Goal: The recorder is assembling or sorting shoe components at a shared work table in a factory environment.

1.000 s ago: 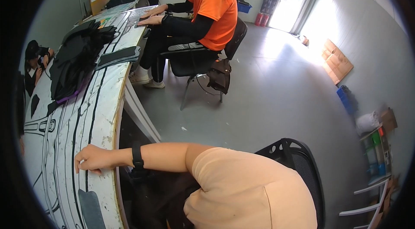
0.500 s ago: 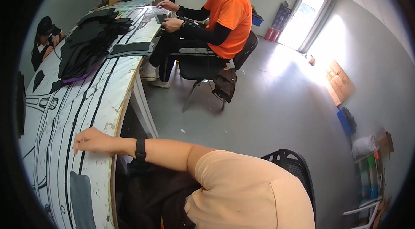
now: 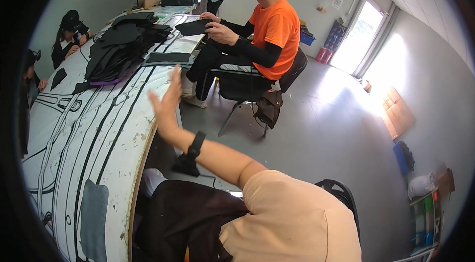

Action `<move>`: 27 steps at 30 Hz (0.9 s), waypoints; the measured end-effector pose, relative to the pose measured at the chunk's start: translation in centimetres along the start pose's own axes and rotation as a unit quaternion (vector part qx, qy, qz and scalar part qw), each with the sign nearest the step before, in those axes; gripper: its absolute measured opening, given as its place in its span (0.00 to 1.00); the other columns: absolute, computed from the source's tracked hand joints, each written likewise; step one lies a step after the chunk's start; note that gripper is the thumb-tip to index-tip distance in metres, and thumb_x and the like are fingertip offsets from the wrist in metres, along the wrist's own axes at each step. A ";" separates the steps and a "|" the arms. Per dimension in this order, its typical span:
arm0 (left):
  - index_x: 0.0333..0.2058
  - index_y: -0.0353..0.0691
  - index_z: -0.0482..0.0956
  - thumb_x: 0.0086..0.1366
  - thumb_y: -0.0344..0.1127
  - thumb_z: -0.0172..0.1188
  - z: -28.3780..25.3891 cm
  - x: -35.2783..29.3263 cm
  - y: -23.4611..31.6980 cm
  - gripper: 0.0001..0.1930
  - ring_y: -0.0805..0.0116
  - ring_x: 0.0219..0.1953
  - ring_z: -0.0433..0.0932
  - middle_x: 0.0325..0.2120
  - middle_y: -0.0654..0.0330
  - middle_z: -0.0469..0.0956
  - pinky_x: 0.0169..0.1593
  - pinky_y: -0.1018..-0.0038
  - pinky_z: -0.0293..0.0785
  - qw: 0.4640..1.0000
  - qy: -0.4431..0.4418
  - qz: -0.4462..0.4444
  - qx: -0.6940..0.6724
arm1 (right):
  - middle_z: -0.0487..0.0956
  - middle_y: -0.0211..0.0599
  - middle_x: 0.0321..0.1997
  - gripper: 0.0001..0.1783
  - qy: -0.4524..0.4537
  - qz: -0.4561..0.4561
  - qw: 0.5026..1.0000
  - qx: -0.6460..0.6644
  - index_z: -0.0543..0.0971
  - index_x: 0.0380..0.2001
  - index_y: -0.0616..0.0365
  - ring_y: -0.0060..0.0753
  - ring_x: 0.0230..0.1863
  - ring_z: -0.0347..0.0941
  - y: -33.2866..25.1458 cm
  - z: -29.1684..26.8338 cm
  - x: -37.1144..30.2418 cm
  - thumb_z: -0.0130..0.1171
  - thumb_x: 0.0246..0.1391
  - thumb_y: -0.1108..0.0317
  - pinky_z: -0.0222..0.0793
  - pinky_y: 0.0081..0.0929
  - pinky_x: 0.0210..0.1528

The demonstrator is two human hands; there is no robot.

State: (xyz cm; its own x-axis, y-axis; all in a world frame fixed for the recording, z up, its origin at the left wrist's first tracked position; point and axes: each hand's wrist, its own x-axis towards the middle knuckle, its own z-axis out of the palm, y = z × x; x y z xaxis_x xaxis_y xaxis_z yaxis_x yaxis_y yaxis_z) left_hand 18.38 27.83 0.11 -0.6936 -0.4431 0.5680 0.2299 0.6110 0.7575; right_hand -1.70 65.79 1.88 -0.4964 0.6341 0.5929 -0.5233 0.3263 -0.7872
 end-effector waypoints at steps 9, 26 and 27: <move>0.42 0.25 0.76 0.70 0.35 0.49 -0.3 0.0 -0.5 0.16 0.44 0.39 0.79 0.36 0.39 0.79 0.44 0.56 0.75 1.000 -0.005 -0.008 0.007 | 0.69 0.47 0.63 0.28 -0.102 -0.160 0.973 -0.133 0.70 0.59 0.57 0.50 0.67 0.59 0.7 -9.9 7.9 0.56 0.57 0.58 0.49 0.43 0.69; 0.42 0.25 0.76 0.70 0.36 0.49 -0.5 -0.3 -0.2 0.16 0.44 0.40 0.79 0.37 0.38 0.79 0.45 0.56 0.75 1.000 0.000 -0.012 0.016 | 0.54 0.59 0.71 0.36 -0.162 -0.301 0.913 -0.222 0.68 0.62 0.52 0.62 0.71 0.49 2.1 -6.0 0.8 0.62 0.48 0.61 0.44 0.51 0.70; 0.42 0.25 0.76 0.70 0.36 0.49 -0.5 -0.3 -0.3 0.16 0.44 0.40 0.79 0.37 0.38 0.79 0.45 0.56 0.75 1.000 0.000 -0.012 0.017 | 0.50 0.61 0.72 0.40 -0.106 -0.293 0.923 -0.226 0.62 0.66 0.54 0.63 0.72 0.46 2.0 -5.9 1.5 0.62 0.48 0.61 0.40 0.51 0.71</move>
State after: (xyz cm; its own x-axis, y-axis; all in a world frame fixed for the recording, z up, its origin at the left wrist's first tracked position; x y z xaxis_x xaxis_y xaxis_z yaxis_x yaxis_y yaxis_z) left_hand 18.91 27.44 -0.10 -0.6986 -0.4581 0.5497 0.1897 0.6221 0.7596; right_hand 0.66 71.53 0.21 -0.3690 0.1206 0.9216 -0.4253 0.8598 -0.2828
